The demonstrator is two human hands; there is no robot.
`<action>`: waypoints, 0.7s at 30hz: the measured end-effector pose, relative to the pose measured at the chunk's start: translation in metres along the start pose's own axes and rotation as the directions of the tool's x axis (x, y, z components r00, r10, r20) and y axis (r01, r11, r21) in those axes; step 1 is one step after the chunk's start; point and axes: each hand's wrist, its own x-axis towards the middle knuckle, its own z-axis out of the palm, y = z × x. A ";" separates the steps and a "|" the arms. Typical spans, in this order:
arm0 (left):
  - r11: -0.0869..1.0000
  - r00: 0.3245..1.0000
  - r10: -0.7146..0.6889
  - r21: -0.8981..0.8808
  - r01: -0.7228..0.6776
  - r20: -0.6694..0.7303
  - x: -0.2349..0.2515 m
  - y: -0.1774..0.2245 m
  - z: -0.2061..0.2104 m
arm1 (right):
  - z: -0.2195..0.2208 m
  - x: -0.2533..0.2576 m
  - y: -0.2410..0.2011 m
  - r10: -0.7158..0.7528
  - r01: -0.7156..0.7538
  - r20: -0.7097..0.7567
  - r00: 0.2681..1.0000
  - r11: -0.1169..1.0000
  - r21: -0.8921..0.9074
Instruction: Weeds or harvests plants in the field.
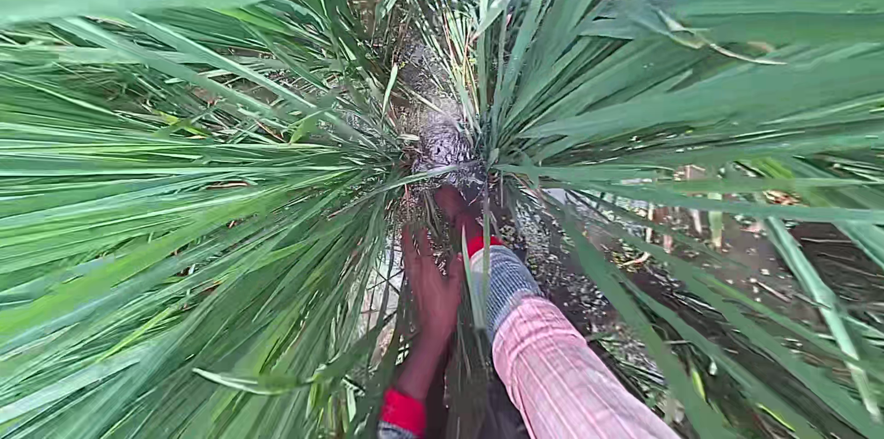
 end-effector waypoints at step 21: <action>0.868 0.558 -0.491 0.327 0.373 0.669 -0.080 -0.015 -0.042 | 0.004 -0.149 -0.074 0.432 -0.211 -0.144 0.890 0.670 0.711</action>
